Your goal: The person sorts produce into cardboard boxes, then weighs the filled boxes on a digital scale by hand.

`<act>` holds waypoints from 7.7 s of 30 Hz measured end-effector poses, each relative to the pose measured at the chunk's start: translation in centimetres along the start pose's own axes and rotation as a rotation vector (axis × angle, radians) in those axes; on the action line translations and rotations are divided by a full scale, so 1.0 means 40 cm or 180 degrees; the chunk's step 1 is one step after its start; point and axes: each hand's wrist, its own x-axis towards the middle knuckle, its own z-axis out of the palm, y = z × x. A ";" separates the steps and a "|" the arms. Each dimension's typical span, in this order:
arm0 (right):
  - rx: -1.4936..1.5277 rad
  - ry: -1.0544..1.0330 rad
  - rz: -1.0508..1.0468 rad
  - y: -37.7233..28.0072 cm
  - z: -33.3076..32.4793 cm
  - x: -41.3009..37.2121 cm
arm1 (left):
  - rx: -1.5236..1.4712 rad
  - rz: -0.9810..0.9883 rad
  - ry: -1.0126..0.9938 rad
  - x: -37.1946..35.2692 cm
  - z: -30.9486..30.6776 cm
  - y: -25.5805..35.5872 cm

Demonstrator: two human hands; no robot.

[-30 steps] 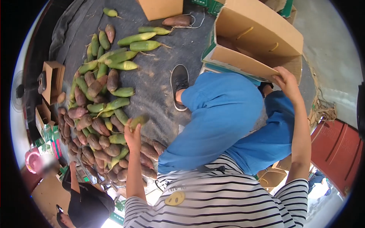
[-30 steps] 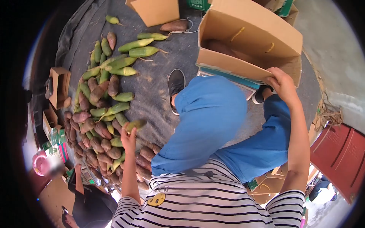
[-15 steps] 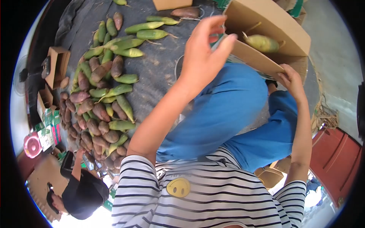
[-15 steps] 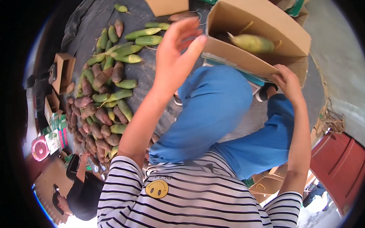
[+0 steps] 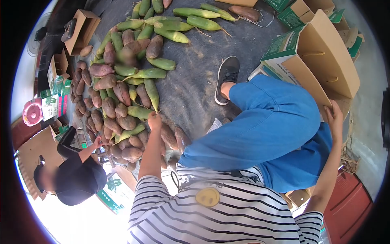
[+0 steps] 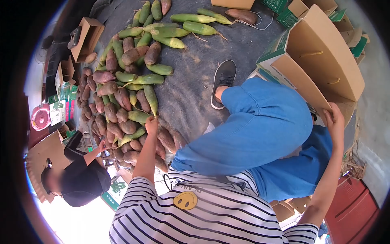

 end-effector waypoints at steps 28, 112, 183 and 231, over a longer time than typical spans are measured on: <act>-0.0386 0.0116 -0.0149 -0.018 -0.025 -0.002 | -0.2217 0.0023 -0.2278 -0.396 0.032 0.541; -0.0275 0.0166 -0.0144 -0.035 -0.022 -0.005 | -0.1604 0.5468 -0.1433 -0.783 0.229 1.304; -0.0012 0.0192 -0.0408 0.017 0.012 -0.021 | -0.0084 0.1906 -0.1172 -0.309 0.188 0.446; 0.0732 -0.0182 0.0375 0.067 0.008 -0.009 | 0.0841 -0.1382 -0.0175 -0.187 -0.088 -0.546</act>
